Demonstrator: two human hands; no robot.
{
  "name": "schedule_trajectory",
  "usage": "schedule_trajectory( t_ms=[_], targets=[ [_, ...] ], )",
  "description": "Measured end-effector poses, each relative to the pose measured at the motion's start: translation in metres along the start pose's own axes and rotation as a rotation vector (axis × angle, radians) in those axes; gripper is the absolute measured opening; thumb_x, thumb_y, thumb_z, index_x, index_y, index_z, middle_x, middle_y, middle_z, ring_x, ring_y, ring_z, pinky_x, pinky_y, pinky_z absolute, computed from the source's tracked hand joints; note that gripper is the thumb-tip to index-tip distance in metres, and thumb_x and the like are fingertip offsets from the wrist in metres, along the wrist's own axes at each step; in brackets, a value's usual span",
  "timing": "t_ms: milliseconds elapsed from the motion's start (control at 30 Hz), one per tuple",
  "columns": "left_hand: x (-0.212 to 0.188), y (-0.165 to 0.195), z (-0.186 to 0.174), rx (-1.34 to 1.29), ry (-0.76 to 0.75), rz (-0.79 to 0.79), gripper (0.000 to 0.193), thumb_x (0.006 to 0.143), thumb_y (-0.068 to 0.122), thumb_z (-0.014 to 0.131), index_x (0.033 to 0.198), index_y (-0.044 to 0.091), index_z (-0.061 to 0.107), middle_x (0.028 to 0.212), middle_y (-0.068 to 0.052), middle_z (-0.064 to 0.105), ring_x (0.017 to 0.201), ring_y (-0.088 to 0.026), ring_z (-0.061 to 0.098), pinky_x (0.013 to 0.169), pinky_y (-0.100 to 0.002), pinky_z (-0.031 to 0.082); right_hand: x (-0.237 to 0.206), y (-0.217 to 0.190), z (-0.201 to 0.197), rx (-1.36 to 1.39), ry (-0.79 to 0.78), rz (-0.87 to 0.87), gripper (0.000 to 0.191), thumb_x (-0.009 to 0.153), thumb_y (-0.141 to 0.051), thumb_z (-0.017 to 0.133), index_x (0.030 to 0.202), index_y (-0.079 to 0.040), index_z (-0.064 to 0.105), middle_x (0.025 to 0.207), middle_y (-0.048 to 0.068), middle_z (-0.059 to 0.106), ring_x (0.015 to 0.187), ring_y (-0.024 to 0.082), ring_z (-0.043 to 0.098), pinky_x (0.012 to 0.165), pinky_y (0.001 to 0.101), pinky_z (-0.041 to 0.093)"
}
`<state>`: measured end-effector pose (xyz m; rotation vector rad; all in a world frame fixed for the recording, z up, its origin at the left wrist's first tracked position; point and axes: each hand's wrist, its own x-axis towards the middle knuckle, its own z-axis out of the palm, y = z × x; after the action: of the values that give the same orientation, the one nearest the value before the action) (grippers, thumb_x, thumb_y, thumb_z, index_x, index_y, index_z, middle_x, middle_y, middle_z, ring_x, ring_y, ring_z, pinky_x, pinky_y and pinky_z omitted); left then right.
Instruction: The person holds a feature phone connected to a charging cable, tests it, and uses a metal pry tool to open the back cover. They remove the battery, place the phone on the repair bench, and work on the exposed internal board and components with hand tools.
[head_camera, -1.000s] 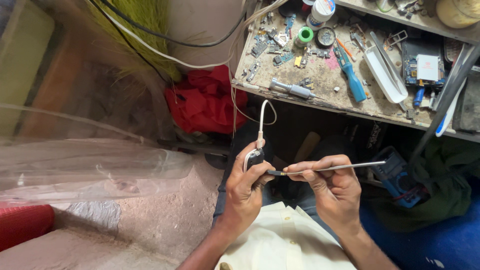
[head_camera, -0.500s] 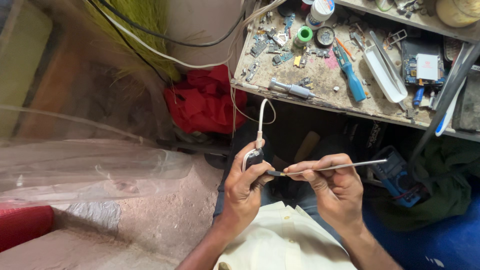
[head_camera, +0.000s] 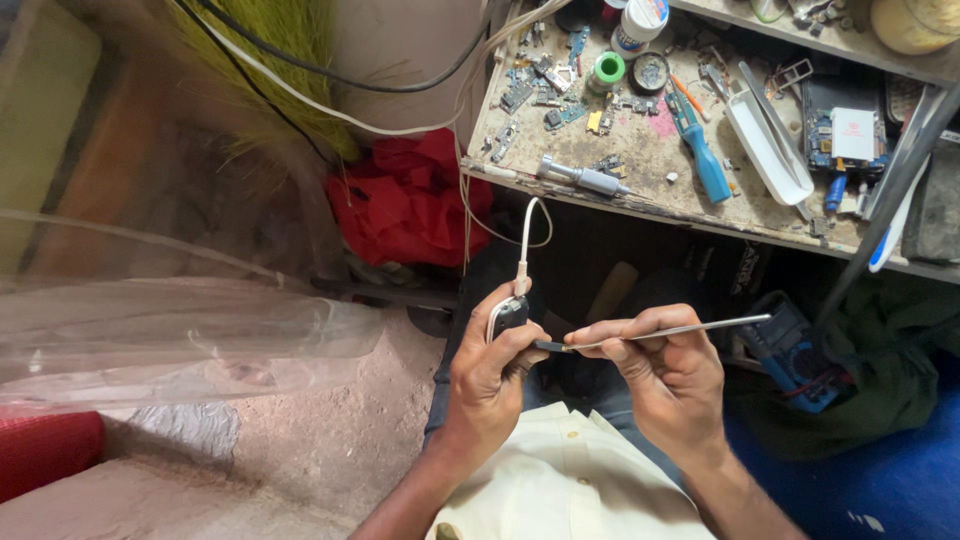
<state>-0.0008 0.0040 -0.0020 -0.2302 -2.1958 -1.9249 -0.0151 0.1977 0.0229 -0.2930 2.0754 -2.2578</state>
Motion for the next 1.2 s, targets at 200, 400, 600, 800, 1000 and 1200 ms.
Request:
schedule_trajectory(
  t_ms=[200, 400, 600, 800, 1000, 1200],
  targets=[
    [-0.0016, -0.0019, -0.002, -0.024, 0.0, -0.02, 0.033, 0.085, -0.02, 0.067, 0.109, 0.004, 0.069, 0.148, -0.017, 0.052, 0.107, -0.017, 0.068, 0.091, -0.029, 0.058, 0.0004, 0.0, 0.0001, -0.013, -0.023, -0.002, 0.019, 0.102, 0.005, 0.056, 0.114, -0.004, 0.045, 0.107, 0.023, 0.075, 0.108, 0.029, 0.077, 0.092, 0.0374, 0.066],
    [-0.0021, -0.0008, -0.0031, -0.012, 0.002, 0.004, 0.034, 0.086, -0.02, 0.068, 0.11, 0.004, 0.069, 0.147, -0.017, 0.053, 0.109, -0.019, 0.068, 0.092, -0.03, 0.057, 0.0003, -0.0029, 0.0007, -0.017, -0.011, 0.014, 0.019, 0.101, 0.007, 0.056, 0.114, -0.003, 0.046, 0.107, 0.023, 0.075, 0.108, 0.029, 0.077, 0.093, 0.0376, 0.065],
    [-0.0004, -0.0009, -0.0038, -0.067, -0.019, -0.037, 0.034, 0.086, -0.021, 0.066, 0.11, 0.004, 0.069, 0.148, -0.017, 0.052, 0.107, -0.019, 0.069, 0.091, -0.029, 0.057, 0.0023, -0.0032, 0.0015, 0.015, -0.025, 0.003, 0.019, 0.101, 0.006, 0.057, 0.114, -0.003, 0.046, 0.107, 0.023, 0.075, 0.109, 0.029, 0.076, 0.094, 0.0382, 0.065],
    [-0.0017, -0.0005, -0.0042, -0.111, -0.02, -0.061, 0.036, 0.086, -0.023, 0.06, 0.109, 0.004, 0.069, 0.148, -0.017, 0.051, 0.109, -0.019, 0.067, 0.09, -0.029, 0.059, 0.0023, -0.0042, 0.002, 0.007, 0.008, -0.001, 0.019, 0.102, 0.003, 0.056, 0.115, -0.004, 0.044, 0.107, 0.023, 0.075, 0.105, 0.03, 0.078, 0.09, 0.0376, 0.067],
    [-0.0013, -0.0001, -0.0027, -0.091, -0.005, -0.038, 0.033, 0.088, -0.02, 0.065, 0.109, 0.004, 0.068, 0.148, -0.016, 0.052, 0.107, -0.017, 0.068, 0.091, -0.029, 0.058, 0.0003, -0.007, 0.0032, 0.041, -0.023, -0.009, 0.02, 0.102, 0.004, 0.057, 0.115, -0.003, 0.044, 0.107, 0.024, 0.074, 0.108, 0.03, 0.076, 0.094, 0.0389, 0.066],
    [-0.0022, 0.0016, -0.0044, -0.036, -0.007, -0.01, 0.032, 0.088, -0.018, 0.067, 0.11, 0.005, 0.068, 0.148, -0.017, 0.051, 0.11, -0.019, 0.068, 0.093, -0.029, 0.057, -0.0011, -0.0073, 0.0057, -0.122, -0.035, -0.038, 0.021, 0.099, 0.007, 0.059, 0.113, -0.002, 0.046, 0.106, 0.022, 0.076, 0.106, 0.025, 0.077, 0.091, 0.0342, 0.066]
  ],
)
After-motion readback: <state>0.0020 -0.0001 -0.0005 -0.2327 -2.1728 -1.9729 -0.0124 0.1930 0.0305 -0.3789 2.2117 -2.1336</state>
